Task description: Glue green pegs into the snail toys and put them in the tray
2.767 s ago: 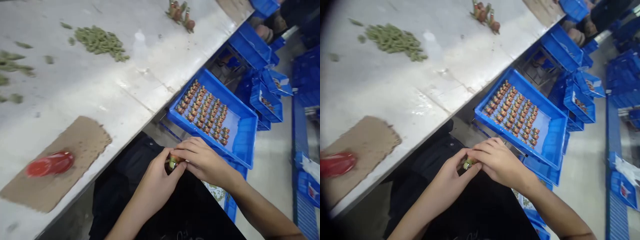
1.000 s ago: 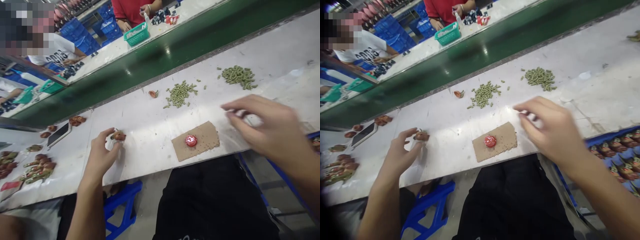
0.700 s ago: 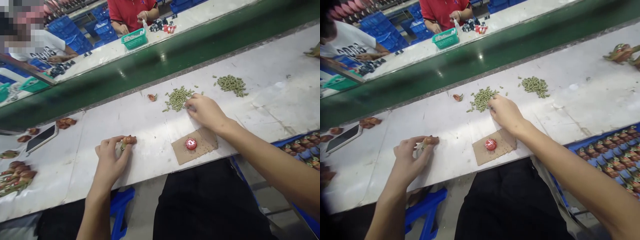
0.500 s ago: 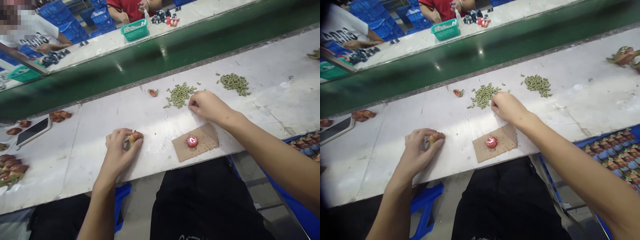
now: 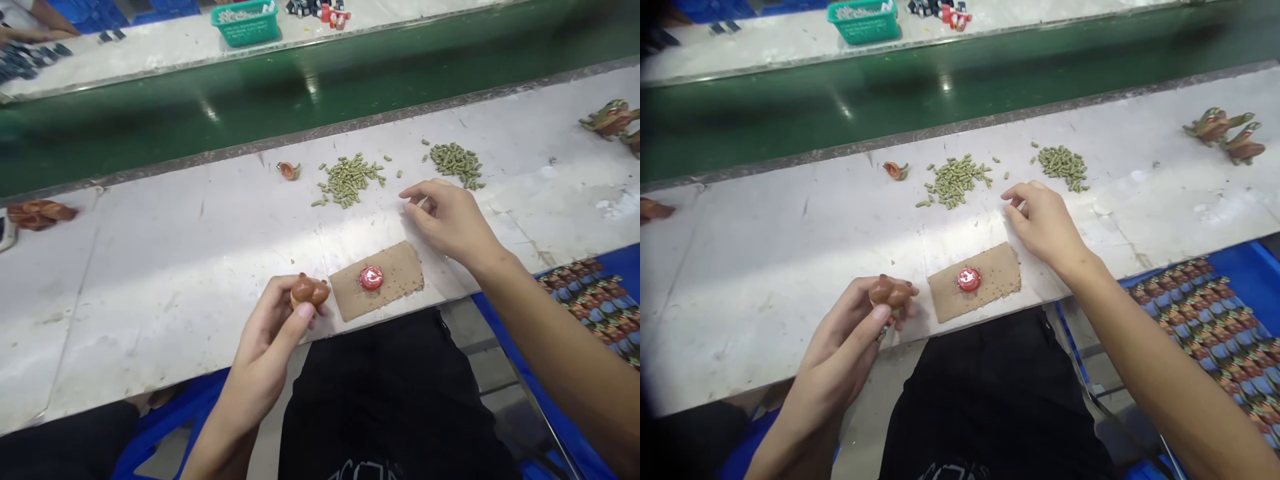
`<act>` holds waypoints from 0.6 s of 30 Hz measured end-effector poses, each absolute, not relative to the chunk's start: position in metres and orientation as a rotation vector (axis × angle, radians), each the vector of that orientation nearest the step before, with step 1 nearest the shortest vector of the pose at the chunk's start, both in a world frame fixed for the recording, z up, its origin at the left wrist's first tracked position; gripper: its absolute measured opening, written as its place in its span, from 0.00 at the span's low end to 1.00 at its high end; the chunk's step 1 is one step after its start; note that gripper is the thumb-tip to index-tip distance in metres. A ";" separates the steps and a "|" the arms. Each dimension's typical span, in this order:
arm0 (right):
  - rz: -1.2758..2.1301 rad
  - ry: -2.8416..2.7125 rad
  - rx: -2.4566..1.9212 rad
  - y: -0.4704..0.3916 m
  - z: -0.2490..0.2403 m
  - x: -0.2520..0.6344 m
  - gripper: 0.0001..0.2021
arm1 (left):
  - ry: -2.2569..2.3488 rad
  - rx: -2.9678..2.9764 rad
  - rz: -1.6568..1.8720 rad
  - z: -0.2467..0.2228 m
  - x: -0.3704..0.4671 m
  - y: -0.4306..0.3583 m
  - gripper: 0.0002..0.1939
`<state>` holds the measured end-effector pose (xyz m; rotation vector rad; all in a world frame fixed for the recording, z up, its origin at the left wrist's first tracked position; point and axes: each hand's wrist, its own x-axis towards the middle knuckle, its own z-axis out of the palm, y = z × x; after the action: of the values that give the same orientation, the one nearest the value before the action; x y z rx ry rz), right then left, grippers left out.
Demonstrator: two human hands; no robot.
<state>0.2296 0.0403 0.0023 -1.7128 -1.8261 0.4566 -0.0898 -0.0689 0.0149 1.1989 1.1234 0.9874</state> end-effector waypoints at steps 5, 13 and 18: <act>0.357 -1.812 -1.779 0.042 -0.001 0.242 0.18 | 0.962 0.882 0.897 0.009 -0.066 -0.098 0.14; 0.168 -1.750 -1.887 0.055 -0.006 0.267 0.15 | 0.960 0.788 0.586 0.007 -0.031 -0.120 0.27; 0.238 -1.865 -1.861 0.071 -0.006 0.255 0.08 | 0.918 0.856 0.505 0.016 -0.021 -0.124 0.29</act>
<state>0.2545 0.0714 -0.0062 -1.8609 -1.8647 0.2375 -0.0211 -0.1235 0.0163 0.8555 0.9184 0.5054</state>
